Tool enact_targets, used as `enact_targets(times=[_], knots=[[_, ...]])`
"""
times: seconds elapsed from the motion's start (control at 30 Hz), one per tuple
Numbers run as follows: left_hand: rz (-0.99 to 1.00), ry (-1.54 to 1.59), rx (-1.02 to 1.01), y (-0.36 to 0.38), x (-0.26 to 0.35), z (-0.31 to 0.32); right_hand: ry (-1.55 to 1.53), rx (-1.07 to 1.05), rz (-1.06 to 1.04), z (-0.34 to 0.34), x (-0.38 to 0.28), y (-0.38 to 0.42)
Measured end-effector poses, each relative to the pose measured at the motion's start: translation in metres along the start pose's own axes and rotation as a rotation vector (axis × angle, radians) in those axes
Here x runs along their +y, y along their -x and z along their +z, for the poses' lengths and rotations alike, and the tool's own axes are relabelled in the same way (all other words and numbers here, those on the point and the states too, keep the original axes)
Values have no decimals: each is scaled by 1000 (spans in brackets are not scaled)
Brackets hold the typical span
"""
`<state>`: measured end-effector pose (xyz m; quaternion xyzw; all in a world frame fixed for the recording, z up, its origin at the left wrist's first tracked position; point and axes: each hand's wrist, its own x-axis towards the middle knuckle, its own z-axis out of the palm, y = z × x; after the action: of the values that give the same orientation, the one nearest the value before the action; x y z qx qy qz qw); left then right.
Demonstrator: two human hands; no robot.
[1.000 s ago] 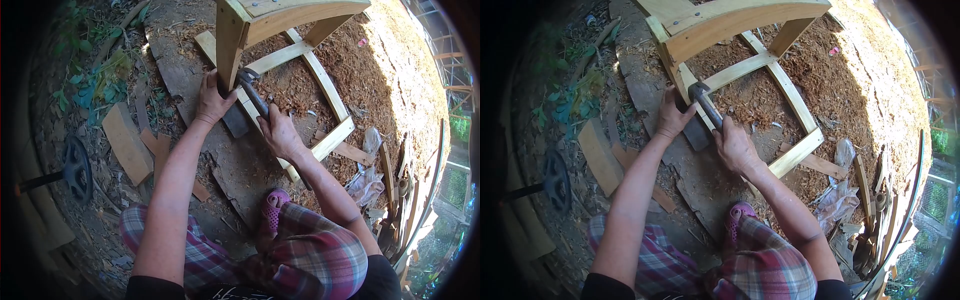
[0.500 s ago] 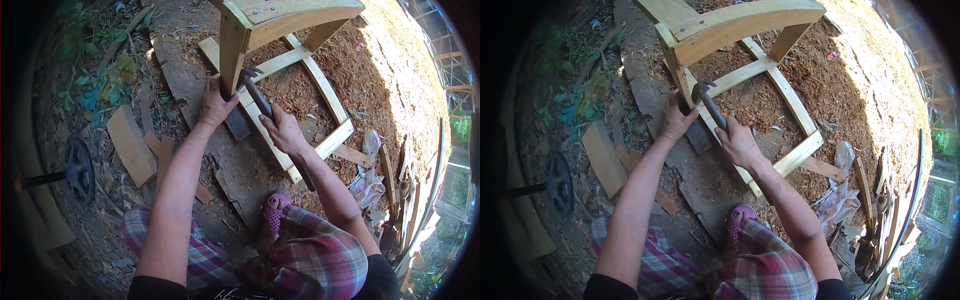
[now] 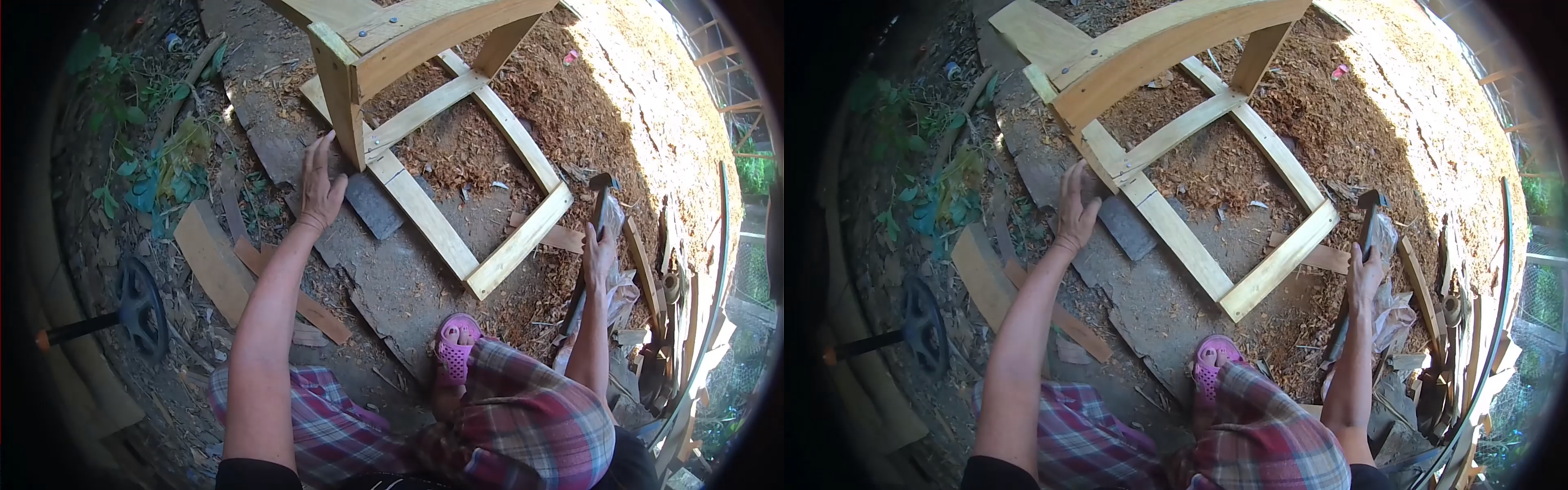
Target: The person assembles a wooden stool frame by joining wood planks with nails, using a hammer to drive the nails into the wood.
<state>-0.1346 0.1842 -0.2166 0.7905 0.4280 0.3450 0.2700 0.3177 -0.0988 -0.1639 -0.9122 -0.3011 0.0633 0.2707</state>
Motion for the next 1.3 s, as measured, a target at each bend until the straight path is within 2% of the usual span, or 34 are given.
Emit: enact_targets(times=[0.03, 0.1, 0.13, 0.17, 0.2, 0.23, 0.3, 0.33, 0.37, 0.43, 0.57, 0.63, 0.73, 0.83, 0.9, 0.97, 1.07, 1.2, 1.27, 1.3], knots=[[8, -5, -11, -2, -7, -5, 165, 46, -77, 2, 27, -9], [78, -115, -54, -8, -21, -10, 425, 153, -210, -1, 24, -9], [78, -187, -58, -13, -25, -9, 420, 150, -197, -2, 16, -8], [85, -192, -68, -21, -23, -10, 363, 187, -248, -3, -19, -1], [135, -355, -96, -32, -17, -12, 306, 227, -299, 2, -52, 8], [187, -518, -121, -43, -12, -13, 191, 83, -341, 13, -78, 21], [197, -539, -141, -65, -9, -13, -83, -247, -427, 45, -131, 57], [280, -572, -190, -74, -9, -15, -127, -386, -509, 61, -152, 76], [364, -604, -240, -81, -7, -17, -40, -539, -584, 75, -167, 86], [409, -677, -319, -89, -4, -18, 51, -739, -584, 88, -196, 105], [321, -647, -441, -92, 3, -17, 62, -638, -588, 121, -191, 111], [310, -656, -455, -94, 9, -17, 41, -799, -486, 123, -190, 109], [359, -607, -495, -94, 8, -15, 13, -839, -484, 109, -183, 103], [491, -617, -530, -88, 17, -21, 62, -857, -488, 89, -174, 99], [516, -499, -562, -83, 21, -29, 97, -897, -469, 73, -171, 96], [513, -493, -617, -83, 34, -42, 56, -873, -575, 61, -164, 94], [417, -533, -746, -84, 78, -67, 70, -936, -529, 31, -170, 89], [404, -461, -756, -88, 126, -94, 113, -972, -545, -26, -189, 77], [282, -418, -816, -90, 150, -106, 177, -976, -534, -51, -198, 71], [291, -416, -820, -91, 159, -110, 186, -959, -595, -62, -201, 67]])
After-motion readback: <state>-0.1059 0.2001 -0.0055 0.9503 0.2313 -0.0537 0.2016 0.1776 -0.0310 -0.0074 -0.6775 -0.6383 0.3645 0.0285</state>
